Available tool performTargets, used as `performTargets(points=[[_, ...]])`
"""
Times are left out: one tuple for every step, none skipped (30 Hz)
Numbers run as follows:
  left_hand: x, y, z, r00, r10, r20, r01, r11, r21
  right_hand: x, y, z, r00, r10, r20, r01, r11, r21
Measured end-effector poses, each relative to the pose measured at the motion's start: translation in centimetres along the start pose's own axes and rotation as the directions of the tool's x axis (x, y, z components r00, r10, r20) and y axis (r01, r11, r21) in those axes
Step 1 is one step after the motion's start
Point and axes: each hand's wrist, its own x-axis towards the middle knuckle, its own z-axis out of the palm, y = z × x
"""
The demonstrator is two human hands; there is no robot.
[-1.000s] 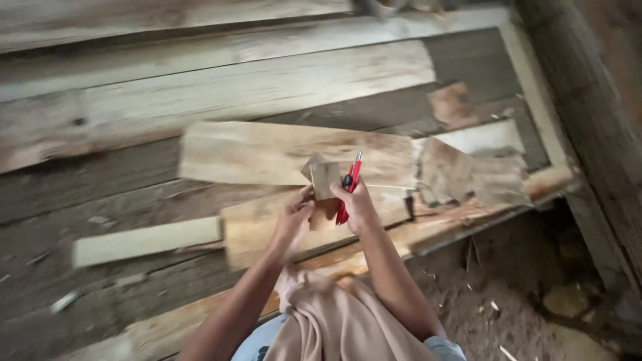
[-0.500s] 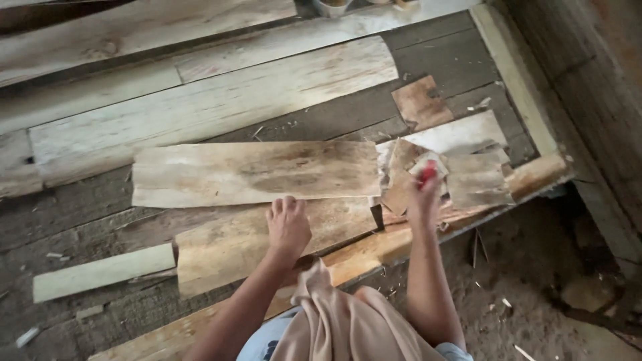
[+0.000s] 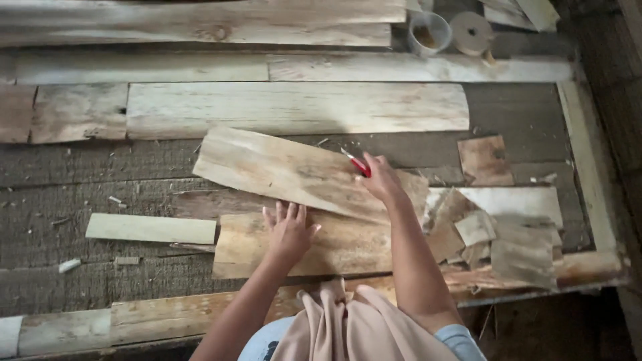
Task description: The person uses a red utility knife to cut a long wooden plank into smaller pieces on a wooden workbench. They repeatedly position the plank, score it with the knife, and break off sections, then repeat the process on another plank.
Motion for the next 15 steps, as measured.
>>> performTargets(points=[[0.4,-0.7,1.2,1.0,-0.01,-0.004,0.01,1.0,-0.01,0.5,0.4,0.0,1.0,-0.01,0.004,0.01,1.0,-0.01],[0.9,-1.4,2.5,0.99,0.024,-0.137,-0.03,0.998,-0.047,0.9,1.0,-0.1,1.0,-0.019,-0.025,0.02,1.0,0.012],[1.5,-1.9,3.8,0.962,0.05,-0.27,-0.073,0.994,-0.077,1.5,1.6,-0.2,0.998,-0.028,-0.053,0.03,0.999,0.035],[2.4,-2.5,4.9,0.964,0.045,-0.264,-0.069,0.994,-0.085,0.2,1.3,-1.4,0.999,-0.027,-0.045,0.028,0.999,0.027],[3.4,-2.9,6.0,0.843,0.132,-0.522,-0.217,0.97,-0.105,-1.1,1.1,-2.7,1.0,-0.028,-0.008,0.028,0.991,0.134],[4.2,-3.3,7.3,0.648,0.185,-0.739,-0.36,0.929,-0.083,-2.5,1.0,-3.9,0.999,-0.027,0.029,0.019,0.97,0.241],[4.5,-3.1,8.4,0.655,0.179,-0.734,-0.358,0.929,-0.093,-3.9,0.7,-5.5,0.999,-0.021,0.038,0.012,0.972,0.235],[5.0,-3.0,9.2,0.667,0.132,-0.733,-0.393,0.898,-0.197,-5.0,0.2,-7.3,0.996,0.078,0.039,-0.086,0.954,0.286],[5.5,-2.7,10.0,0.681,0.085,-0.727,-0.425,0.855,-0.297,-6.2,-0.3,-9.1,0.983,0.176,0.044,-0.18,0.924,0.337],[4.9,-2.3,8.8,0.685,0.088,-0.723,-0.425,0.854,-0.299,-7.5,-1.5,-10.9,0.982,0.181,0.046,-0.186,0.923,0.337],[4.4,-1.8,7.6,0.757,0.169,-0.631,-0.379,0.9,-0.214,-8.9,-2.8,-12.7,0.966,0.257,-0.009,-0.233,0.889,0.394],[3.9,-1.5,6.3,0.82,0.238,-0.521,-0.344,0.932,-0.116,-10.3,-4.1,-14.4,0.94,0.336,-0.06,-0.274,0.848,0.454],[4.2,-1.2,6.6,0.821,0.244,-0.516,-0.348,0.93,-0.114,-9.6,-1.8,-14.1,0.938,0.343,-0.06,-0.279,0.844,0.457],[4.6,-1.0,6.8,0.884,0.263,-0.386,-0.316,0.945,-0.08,-9.0,0.6,-13.8,0.916,0.384,-0.118,-0.279,0.82,0.5],[5.0,-0.7,7.1,0.93,0.27,-0.248,-0.289,0.957,-0.04,-8.5,3.0,-13.4,0.888,0.425,-0.173,-0.275,0.795,0.541]])
